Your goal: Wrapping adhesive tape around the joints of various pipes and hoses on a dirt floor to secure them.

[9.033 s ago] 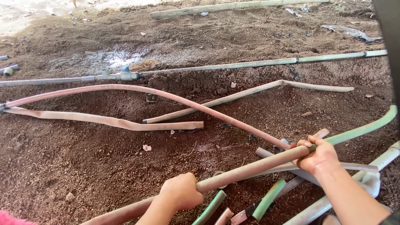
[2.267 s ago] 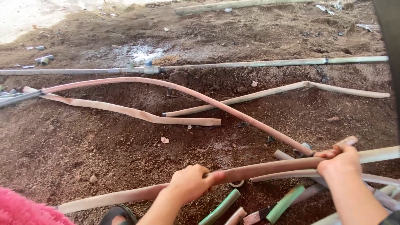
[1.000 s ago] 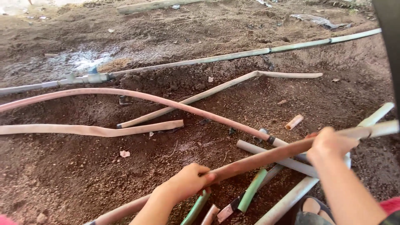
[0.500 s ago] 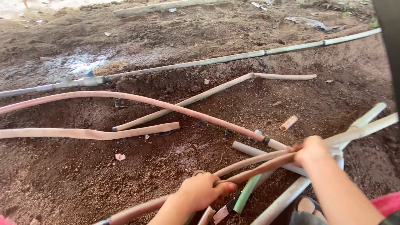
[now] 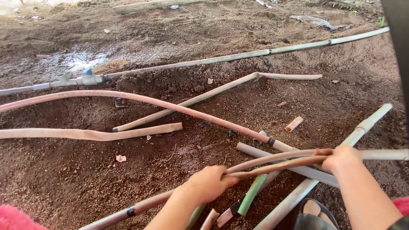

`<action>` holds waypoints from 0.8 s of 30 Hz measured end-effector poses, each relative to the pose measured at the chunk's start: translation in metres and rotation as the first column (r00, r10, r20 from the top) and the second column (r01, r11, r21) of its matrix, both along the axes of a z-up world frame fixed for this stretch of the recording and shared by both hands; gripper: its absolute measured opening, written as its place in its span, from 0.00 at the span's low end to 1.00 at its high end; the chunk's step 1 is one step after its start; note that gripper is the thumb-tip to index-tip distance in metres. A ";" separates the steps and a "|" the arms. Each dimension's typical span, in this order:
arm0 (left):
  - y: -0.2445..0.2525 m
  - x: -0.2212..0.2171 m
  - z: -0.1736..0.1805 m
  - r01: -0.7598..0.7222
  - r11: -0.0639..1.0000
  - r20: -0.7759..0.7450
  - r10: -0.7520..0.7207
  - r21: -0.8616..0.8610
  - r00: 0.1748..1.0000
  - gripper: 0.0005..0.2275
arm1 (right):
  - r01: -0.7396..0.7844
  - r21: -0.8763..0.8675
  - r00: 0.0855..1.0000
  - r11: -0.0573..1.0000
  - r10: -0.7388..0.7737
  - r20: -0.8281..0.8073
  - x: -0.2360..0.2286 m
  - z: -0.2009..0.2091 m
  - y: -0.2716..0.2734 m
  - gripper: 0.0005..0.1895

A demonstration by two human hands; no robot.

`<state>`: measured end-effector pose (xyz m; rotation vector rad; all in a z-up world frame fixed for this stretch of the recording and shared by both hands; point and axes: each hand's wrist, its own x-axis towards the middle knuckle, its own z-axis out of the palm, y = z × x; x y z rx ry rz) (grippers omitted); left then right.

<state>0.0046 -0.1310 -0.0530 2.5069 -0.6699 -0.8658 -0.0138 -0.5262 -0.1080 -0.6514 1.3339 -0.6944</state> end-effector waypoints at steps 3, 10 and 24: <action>0.014 0.001 -0.018 -0.063 0.998 -0.115 0.065 0.027 0.991 0.17 | -0.268 0.117 0.963 0.956 0.269 0.011 -0.008 0.010 0.030 0.15; -0.007 -0.003 -0.038 -0.012 0.998 0.158 0.003 0.055 0.987 0.16 | -0.438 0.016 0.895 0.899 0.438 -0.083 0.006 0.059 0.148 0.18; 0.012 -0.008 0.010 -0.034 0.999 -0.113 0.031 -0.017 0.993 0.20 | -0.398 -0.098 0.905 0.912 0.408 0.121 0.012 0.025 0.046 0.15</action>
